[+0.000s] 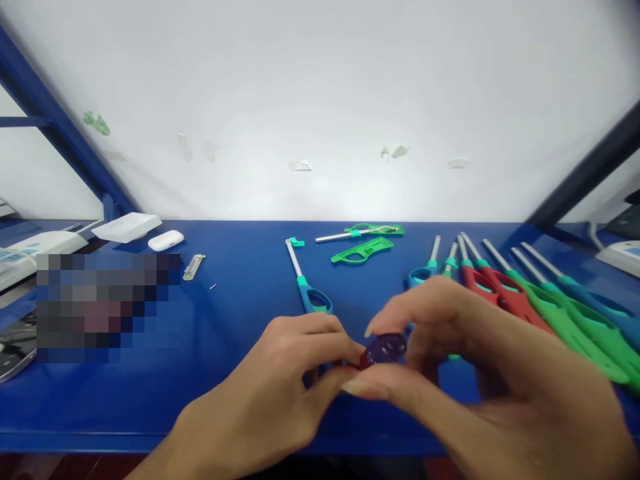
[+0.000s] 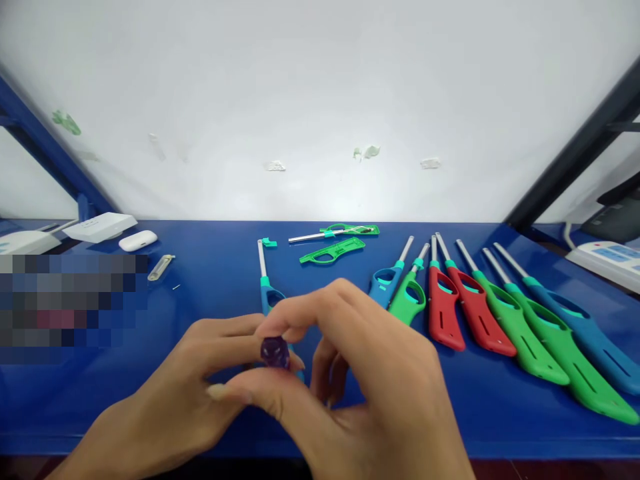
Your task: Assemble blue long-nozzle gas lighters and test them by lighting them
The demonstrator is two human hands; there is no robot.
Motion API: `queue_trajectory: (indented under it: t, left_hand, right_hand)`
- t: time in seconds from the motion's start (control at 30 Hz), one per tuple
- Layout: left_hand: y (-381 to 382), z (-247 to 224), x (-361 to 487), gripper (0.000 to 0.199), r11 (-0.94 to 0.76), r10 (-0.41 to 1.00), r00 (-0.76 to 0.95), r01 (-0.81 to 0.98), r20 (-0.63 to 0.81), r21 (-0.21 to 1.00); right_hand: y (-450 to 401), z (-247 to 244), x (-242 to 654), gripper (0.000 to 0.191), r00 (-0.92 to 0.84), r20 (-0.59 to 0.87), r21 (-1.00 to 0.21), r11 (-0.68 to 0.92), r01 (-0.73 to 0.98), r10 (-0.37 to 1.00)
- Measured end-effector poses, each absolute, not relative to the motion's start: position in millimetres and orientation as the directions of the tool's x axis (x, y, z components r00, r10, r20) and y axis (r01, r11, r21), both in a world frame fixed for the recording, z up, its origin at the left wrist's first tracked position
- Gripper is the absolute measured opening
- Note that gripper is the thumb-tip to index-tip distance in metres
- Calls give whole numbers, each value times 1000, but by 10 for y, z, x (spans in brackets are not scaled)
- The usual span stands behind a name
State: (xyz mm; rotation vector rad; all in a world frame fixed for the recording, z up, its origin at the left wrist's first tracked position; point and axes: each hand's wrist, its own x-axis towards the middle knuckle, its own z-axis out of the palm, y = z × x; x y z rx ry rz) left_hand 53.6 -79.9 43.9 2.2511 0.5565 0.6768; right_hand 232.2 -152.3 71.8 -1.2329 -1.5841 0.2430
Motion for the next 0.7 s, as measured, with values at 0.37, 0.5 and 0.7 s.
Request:
queue_trajectory:
  t: [0.37, 0.5, 0.7]
  left_hand:
    - [-885, 487, 494, 18, -695, 598, 754, 318, 272, 644]
    - [-881, 478, 528, 26, -666, 569, 765, 216, 300, 714]
    - [-846, 370, 546, 13, -743, 576, 694, 225, 431, 630]
  right_hand:
    - [-1523, 701, 2369, 13, 30, 619, -678, 516, 524, 784]
    - [-1475, 694, 2320, 21, 71, 646, -649, 498, 575, 760]
    - [-1493, 682, 2397, 27, -84, 597, -664, 550, 507, 798]
